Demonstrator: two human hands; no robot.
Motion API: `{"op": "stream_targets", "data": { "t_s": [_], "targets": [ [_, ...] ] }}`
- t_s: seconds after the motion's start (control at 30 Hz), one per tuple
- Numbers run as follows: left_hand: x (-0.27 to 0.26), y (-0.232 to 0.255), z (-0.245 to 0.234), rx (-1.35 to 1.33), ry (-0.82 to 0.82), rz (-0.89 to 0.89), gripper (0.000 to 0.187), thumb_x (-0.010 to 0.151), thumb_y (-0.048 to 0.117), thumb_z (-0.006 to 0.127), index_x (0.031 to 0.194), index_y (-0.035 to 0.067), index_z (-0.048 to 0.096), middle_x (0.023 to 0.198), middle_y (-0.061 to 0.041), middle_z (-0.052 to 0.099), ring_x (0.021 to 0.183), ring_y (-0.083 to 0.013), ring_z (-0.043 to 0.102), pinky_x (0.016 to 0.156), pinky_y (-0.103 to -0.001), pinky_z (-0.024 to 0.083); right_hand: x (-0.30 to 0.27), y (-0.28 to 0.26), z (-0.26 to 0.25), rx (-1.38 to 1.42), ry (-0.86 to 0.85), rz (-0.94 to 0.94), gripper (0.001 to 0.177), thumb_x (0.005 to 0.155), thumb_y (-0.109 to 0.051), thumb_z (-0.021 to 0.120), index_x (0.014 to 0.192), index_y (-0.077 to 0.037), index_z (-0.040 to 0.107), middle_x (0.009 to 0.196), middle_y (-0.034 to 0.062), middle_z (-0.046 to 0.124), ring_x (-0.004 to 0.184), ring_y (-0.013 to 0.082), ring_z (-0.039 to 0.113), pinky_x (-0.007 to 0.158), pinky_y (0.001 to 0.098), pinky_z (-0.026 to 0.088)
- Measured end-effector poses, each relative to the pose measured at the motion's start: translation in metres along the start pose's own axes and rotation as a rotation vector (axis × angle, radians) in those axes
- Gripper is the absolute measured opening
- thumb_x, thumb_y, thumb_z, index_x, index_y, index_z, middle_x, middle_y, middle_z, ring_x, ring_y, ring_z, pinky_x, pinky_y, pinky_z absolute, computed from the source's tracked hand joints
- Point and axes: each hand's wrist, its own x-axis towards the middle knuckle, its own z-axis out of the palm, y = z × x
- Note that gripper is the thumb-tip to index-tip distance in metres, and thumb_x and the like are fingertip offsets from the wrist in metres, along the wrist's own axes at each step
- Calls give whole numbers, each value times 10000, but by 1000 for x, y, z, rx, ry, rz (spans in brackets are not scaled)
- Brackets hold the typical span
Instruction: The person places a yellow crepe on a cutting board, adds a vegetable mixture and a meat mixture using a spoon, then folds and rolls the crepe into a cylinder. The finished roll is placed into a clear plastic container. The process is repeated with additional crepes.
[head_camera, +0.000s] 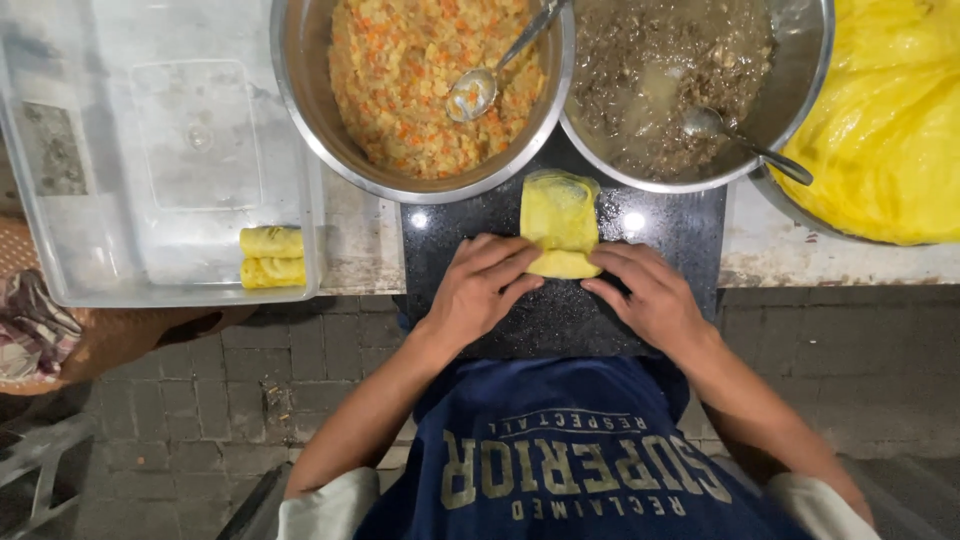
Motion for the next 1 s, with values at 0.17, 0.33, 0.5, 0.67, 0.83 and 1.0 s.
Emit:
{"op": "stream_targets", "data": {
  "t_s": [0.17, 0.33, 0.5, 0.67, 0.83, 1.0],
  "targets": [
    [17, -4, -10, -50, -199, 169, 252, 917, 210, 686, 1122, 69, 726, 1010, -126, 722, 901, -258, 634, 712, -346, 453, 21, 7, -12, 40, -208, -135, 289, 841, -111, 751, 1106, -6, 703, 980, 186, 713, 866, 316, 685, 787, 423, 562],
    [29, -17, -2, -4, -201, 133, 245, 924, 247, 682, 1080, 66, 735, 1000, -115, 684, 899, -256, 586, 728, -361, 455, 28, 29, -6, -55, -272, -182, 249, 920, -232, 693, 1092, -53, 693, 962, 131, 666, 853, 292, 619, 759, 406, 502],
    [32, -18, 1, 94, 6, 205, 295, 923, 281, 703, 1170, 119, 690, 1052, -70, 600, 868, -285, 580, 686, -377, 472, 34, 35, 1, -84, -176, -157, 186, 943, -246, 675, 1068, -110, 696, 1033, 88, 615, 864, 307, 586, 761, 412, 481],
    [20, -6, -4, 376, -17, 471, 265, 880, 316, 743, 1066, 143, 667, 1028, -42, 588, 938, -251, 573, 714, -349, 425, 27, 45, 7, -126, -211, -41, 173, 956, -303, 658, 1032, -149, 683, 1026, 78, 606, 941, 327, 597, 813, 424, 458],
    [24, -14, 1, 292, 20, 367, 231, 953, 315, 651, 1062, 113, 675, 983, -55, 631, 922, -253, 613, 742, -363, 421, 13, 59, 14, -14, -74, -101, 176, 912, -257, 718, 1039, -136, 709, 1048, 71, 645, 944, 311, 613, 835, 417, 486],
    [31, -25, 6, 128, 23, 227, 287, 915, 318, 697, 1071, 78, 683, 879, -95, 700, 805, -271, 673, 717, -364, 447, 24, 39, -4, -206, -86, -458, 190, 834, -235, 764, 1002, -172, 700, 1022, 50, 647, 999, 257, 520, 920, 427, 420]
  ]
}}
